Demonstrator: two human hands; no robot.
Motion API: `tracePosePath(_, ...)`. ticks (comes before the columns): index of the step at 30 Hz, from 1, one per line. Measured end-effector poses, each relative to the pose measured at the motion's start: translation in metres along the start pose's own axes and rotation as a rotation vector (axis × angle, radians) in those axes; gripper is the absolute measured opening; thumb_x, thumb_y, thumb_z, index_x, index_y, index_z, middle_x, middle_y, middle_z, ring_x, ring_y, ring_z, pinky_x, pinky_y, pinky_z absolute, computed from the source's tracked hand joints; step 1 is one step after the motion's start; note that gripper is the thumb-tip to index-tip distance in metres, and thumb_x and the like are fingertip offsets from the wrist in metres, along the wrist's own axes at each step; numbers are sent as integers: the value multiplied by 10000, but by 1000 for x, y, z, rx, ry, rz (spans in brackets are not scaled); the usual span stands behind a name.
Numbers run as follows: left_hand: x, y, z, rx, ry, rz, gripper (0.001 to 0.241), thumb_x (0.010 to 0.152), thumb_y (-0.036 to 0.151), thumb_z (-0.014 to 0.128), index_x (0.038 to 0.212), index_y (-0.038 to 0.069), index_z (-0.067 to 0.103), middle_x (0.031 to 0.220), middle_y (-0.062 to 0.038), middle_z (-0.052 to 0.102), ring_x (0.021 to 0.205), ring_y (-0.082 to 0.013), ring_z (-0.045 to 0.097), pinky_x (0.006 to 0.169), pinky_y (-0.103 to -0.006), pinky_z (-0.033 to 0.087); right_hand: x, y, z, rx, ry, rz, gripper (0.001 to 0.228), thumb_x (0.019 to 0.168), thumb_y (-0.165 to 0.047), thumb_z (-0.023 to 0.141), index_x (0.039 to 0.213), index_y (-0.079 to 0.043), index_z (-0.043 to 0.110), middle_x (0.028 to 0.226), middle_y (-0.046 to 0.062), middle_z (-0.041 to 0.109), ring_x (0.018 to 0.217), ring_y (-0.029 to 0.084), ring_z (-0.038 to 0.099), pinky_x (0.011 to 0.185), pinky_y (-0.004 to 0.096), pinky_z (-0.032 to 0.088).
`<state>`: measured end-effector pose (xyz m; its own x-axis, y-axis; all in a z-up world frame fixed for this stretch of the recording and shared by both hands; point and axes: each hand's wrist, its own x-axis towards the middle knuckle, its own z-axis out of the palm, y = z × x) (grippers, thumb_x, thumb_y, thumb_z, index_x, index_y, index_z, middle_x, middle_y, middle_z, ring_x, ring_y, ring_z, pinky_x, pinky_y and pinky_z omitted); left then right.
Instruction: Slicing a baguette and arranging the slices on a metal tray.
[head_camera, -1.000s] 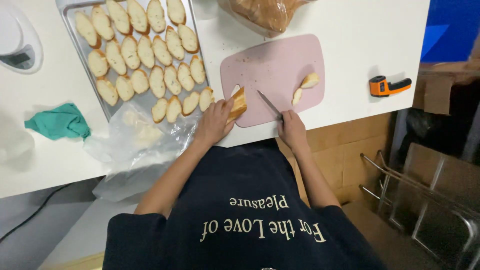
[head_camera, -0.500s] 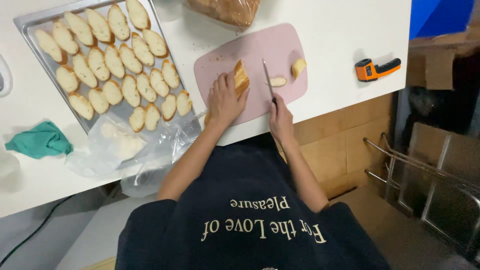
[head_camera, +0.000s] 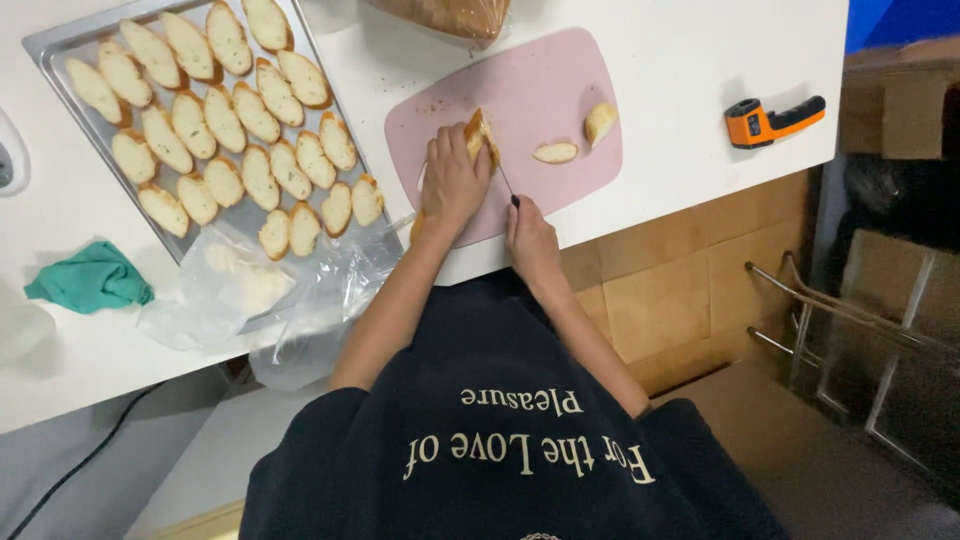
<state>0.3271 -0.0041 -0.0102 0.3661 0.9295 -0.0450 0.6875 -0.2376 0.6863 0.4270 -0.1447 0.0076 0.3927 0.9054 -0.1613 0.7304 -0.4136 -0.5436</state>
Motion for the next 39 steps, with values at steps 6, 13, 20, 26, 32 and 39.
tracePosePath(6, 2, -8, 2, -30, -16, 34, 369, 981, 257, 637, 1254, 21, 562, 1216, -202, 576, 1054, -411, 558, 934, -496, 484, 11, 0, 4, 7, -72, 36, 230, 1078, -198, 478, 1103, 21, 543, 961, 303, 678, 828, 506, 663, 728, 583, 525)
tracePosePath(13, 9, -13, 3, -81, -41, 10, 335, 966, 220, 651, 1240, 35, 597, 1190, -189, 592, 1043, -405, 578, 927, -500, 485, 35, -6, 14, -27, -96, 15, 246, 1077, -208, 469, 1041, 31, 516, 899, 313, 671, 777, 518, 652, 699, 602, 512)
tracePosePath(20, 8, -14, 9, -86, 15, 20, 348, 934, 198, 662, 1239, 37, 607, 1215, -208, 580, 1053, -419, 576, 938, -495, 489, 31, -12, 14, -93, -113, 72, 282, 1081, -229, 454, 992, 32, 508, 827, 315, 669, 754, 516, 664, 684, 604, 523)
tracePosePath(26, 9, -11, 0, -105, 3, 12, 347, 942, 180, 660, 1255, 39, 609, 1199, -197, 588, 1048, -417, 575, 935, -493, 490, 42, -23, 13, -95, -130, 76, 292, 1077, -229, 450, 983, 40, 516, 818, 328, 671, 751, 529, 663, 691, 617, 521)
tracePosePath(32, 13, -12, 5, -66, 38, 35, 331, 930, 186, 668, 1221, 41, 607, 1188, -188, 598, 1029, -404, 582, 916, -483, 497, 41, -8, 22, -85, -167, 95, 304, 1074, -234, 441, 1006, 49, 528, 794, 338, 667, 767, 528, 670, 719, 620, 521)
tracePosePath(39, 7, -12, 11, -38, 36, 20, 314, 947, 195, 667, 1214, 44, 602, 1177, -177, 605, 1026, -395, 583, 911, -487, 491, 43, -10, 29, -82, -131, 64, 312, 1084, -239, 444, 1000, 52, 522, 795, 327, 668, 752, 526, 663, 689, 615, 523)
